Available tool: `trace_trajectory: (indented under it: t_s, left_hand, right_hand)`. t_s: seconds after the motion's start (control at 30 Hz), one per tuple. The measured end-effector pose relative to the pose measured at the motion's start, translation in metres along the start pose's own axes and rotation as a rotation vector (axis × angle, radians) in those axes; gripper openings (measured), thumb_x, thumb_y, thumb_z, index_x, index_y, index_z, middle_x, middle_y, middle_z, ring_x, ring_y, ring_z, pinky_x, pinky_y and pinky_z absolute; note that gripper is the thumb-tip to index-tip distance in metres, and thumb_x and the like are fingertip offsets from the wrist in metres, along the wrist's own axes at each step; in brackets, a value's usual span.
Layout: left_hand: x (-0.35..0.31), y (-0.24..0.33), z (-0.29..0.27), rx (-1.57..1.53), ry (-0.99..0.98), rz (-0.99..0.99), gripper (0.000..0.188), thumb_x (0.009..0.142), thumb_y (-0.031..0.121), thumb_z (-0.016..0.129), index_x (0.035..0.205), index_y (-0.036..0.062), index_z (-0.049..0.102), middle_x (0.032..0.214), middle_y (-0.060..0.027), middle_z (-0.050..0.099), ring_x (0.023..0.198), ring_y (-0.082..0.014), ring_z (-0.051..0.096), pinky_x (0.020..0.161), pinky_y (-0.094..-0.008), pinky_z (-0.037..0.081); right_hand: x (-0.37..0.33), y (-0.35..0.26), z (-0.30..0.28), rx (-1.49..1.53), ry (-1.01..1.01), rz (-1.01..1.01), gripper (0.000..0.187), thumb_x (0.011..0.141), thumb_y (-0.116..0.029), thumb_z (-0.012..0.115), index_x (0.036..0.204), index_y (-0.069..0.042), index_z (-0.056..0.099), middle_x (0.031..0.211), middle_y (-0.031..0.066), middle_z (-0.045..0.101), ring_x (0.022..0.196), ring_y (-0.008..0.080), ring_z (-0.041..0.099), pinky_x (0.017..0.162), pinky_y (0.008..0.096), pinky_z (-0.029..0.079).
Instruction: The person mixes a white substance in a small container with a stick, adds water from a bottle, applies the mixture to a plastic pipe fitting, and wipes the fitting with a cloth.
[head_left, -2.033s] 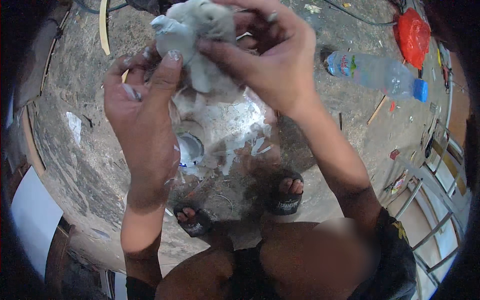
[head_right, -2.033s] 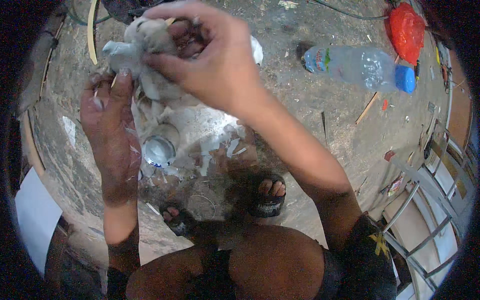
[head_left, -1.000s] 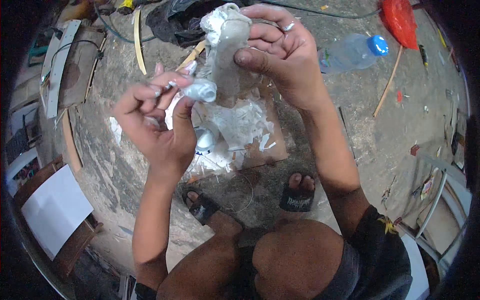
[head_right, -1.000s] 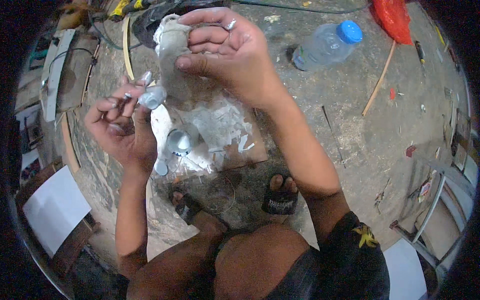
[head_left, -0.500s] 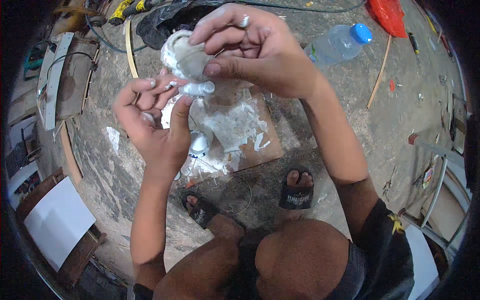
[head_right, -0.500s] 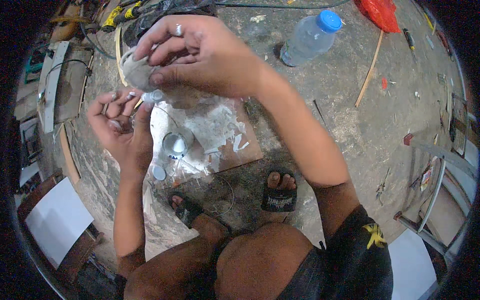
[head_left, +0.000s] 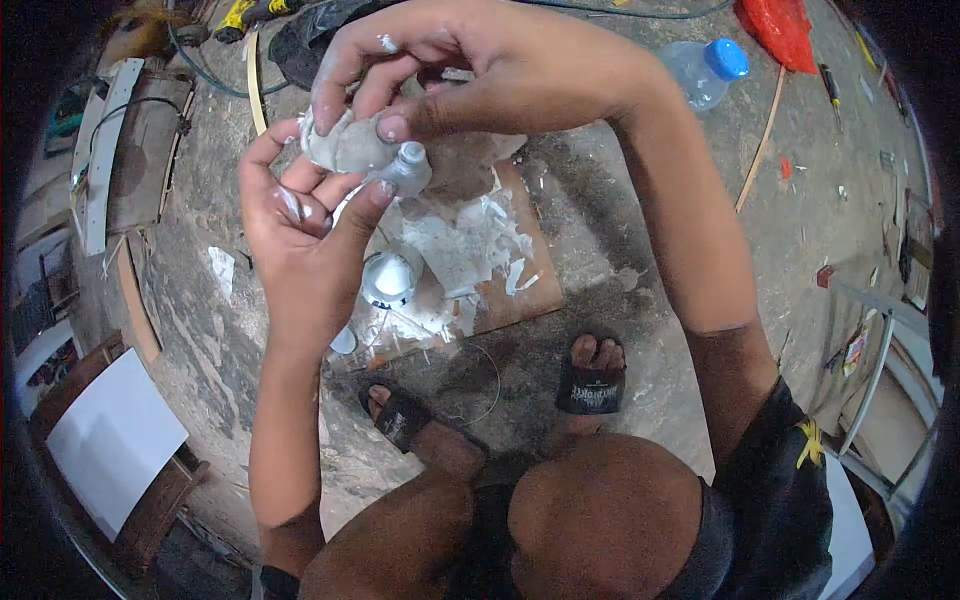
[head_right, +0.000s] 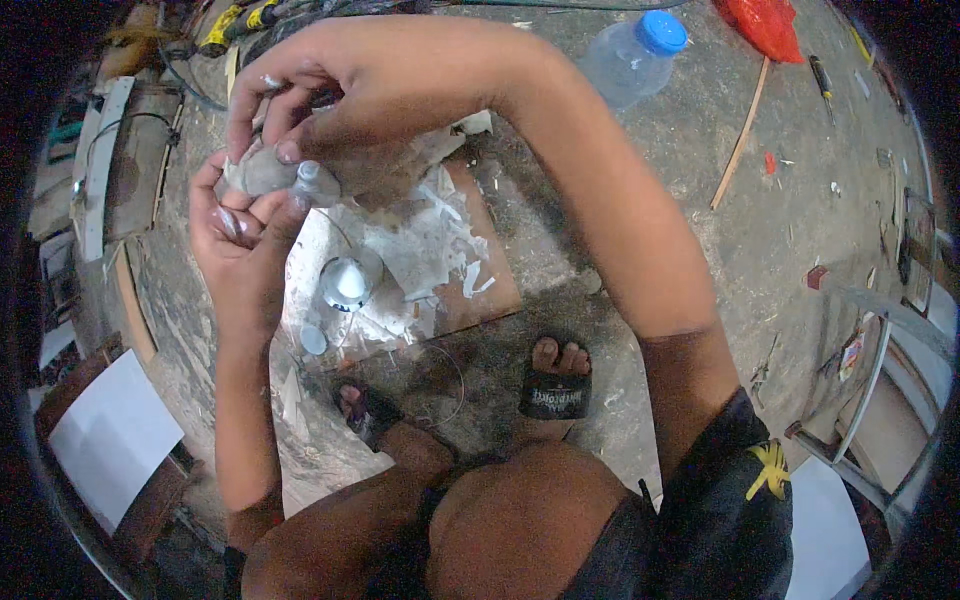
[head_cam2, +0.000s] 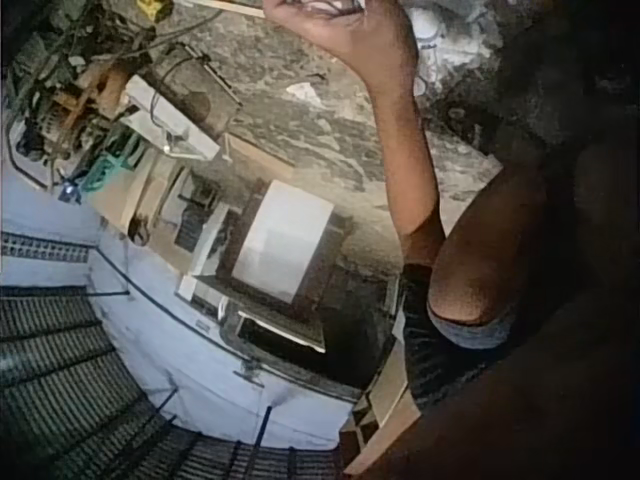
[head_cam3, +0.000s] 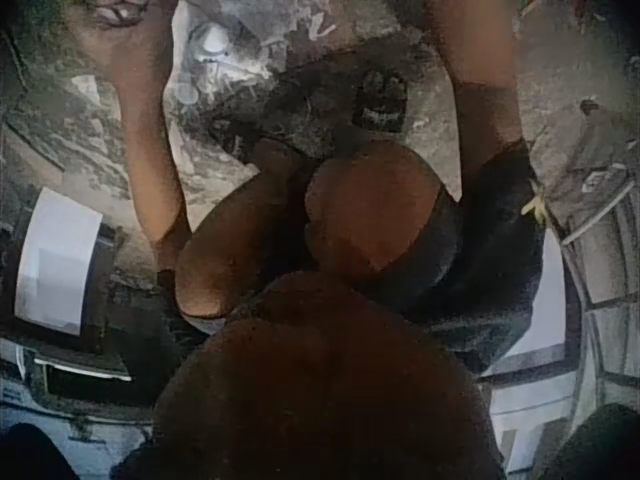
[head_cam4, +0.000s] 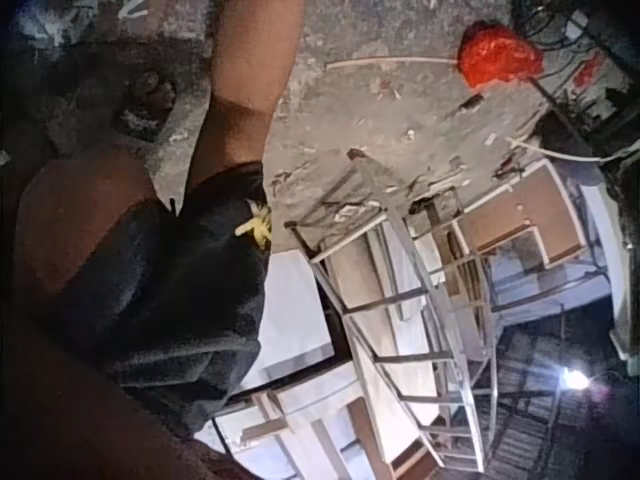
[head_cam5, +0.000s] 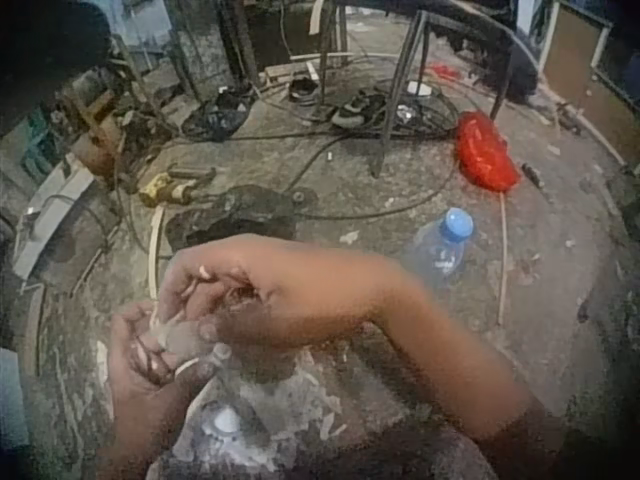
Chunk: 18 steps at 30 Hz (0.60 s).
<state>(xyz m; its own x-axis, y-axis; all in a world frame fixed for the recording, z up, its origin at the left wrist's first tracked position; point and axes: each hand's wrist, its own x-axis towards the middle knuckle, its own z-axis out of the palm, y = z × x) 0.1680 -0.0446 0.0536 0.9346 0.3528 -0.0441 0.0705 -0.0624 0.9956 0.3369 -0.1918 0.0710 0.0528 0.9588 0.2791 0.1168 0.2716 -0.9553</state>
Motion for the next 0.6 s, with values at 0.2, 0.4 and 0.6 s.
trace_trajectory:
  t_s: [0.2,0.4,0.6]
  left_hand:
    - [0.004,0.003,0.003,-0.032,0.016,0.020,0.069,0.074,-0.006,0.071,0.128,0.0035,0.029,0.110,-0.0185,0.056,0.097,-0.0212,0.060,0.081,-0.0284,0.051]
    - [0.007,0.000,0.003,0.072,0.026,-0.006,0.069,0.073,-0.008,0.071,0.128,0.0025,0.029,0.105,-0.0162,0.057,0.094,-0.0189,0.060,0.080,-0.0275,0.051]
    - [0.006,-0.001,-0.002,0.105,0.078,0.018,0.070,0.073,-0.008,0.071,0.128,0.0017,0.029,0.104,-0.0168,0.058,0.093,-0.0191,0.061,0.079,-0.0267,0.051]
  right_hand:
    - [0.008,-0.008,-0.006,0.108,0.022,0.120,0.029,0.080,0.000,0.061,0.108,0.002,0.054,0.089,0.0101,0.067,0.083,0.0130,0.061,0.079,0.0290,0.047]
    - [0.023,-0.018,-0.010,-0.100,0.067,0.326,0.037,0.069,0.002,0.071,0.103,0.002,0.056,0.079,0.0096,0.067,0.072,0.0128,0.062,0.067,0.0271,0.048]
    - [0.038,-0.033,-0.005,-0.247,0.004,0.430,0.036,0.065,-0.002,0.075,0.097,0.000,0.059,0.076,0.0069,0.065,0.068,0.0139,0.060,0.060,0.0271,0.046]
